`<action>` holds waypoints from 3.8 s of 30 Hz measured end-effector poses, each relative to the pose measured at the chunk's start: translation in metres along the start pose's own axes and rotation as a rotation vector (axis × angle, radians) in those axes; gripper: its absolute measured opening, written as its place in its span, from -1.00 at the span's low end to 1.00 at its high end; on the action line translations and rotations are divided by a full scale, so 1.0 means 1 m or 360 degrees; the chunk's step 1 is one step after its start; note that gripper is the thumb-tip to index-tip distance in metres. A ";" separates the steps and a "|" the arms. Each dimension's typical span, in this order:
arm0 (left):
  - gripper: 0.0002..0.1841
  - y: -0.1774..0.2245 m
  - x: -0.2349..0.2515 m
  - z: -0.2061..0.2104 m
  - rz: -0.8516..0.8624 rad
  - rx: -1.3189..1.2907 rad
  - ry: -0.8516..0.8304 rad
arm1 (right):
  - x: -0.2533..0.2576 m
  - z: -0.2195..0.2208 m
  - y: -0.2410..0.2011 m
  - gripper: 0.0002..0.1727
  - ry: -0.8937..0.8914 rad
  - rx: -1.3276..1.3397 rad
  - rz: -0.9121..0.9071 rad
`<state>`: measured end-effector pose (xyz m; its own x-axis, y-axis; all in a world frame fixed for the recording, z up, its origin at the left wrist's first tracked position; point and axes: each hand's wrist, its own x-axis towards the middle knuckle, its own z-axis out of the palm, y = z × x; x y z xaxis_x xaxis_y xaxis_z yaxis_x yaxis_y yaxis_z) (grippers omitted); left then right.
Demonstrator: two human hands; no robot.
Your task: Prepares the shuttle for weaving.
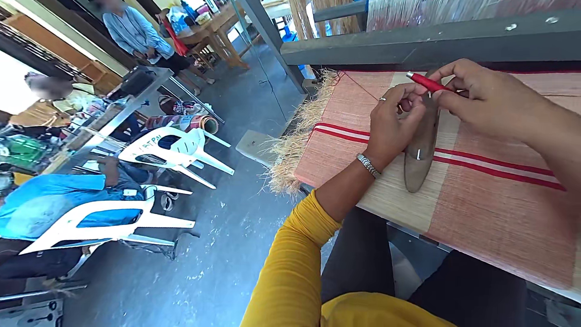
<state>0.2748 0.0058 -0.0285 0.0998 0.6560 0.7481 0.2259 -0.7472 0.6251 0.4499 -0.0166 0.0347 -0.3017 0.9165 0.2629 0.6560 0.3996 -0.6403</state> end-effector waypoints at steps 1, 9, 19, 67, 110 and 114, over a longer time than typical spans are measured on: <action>-0.81 -0.002 0.000 0.000 -0.0021 -0.0035 -0.0001 | -0.001 -0.001 -0.001 -0.68 0.0000 -0.0010 0.0001; -0.85 -0.003 0.000 0.002 -0.0107 0.0000 -0.0174 | 0.001 -0.007 0.002 -0.74 -0.0079 0.0063 0.0071; -0.71 -0.004 0.002 -0.003 -0.0100 -0.0338 -0.0371 | -0.001 -0.033 -0.002 -0.73 -0.0122 0.0275 0.0113; -0.83 0.002 0.002 -0.005 -0.0226 -0.0419 -0.0331 | -0.004 -0.059 0.007 -0.71 -0.0193 -0.0056 0.0265; -0.63 0.001 -0.002 -0.009 0.0297 0.0076 -0.0560 | -0.037 -0.070 -0.046 -0.71 -0.0270 0.0437 -0.0286; -0.58 -0.005 0.005 -0.016 0.0098 0.0179 -0.0494 | -0.039 -0.105 -0.031 -0.78 0.0014 0.0812 -0.0105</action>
<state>0.2588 0.0112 -0.0246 0.4030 0.6243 0.6692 0.3142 -0.7812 0.5395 0.5141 -0.0623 0.1201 -0.3239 0.8906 0.3192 0.2138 0.3976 -0.8923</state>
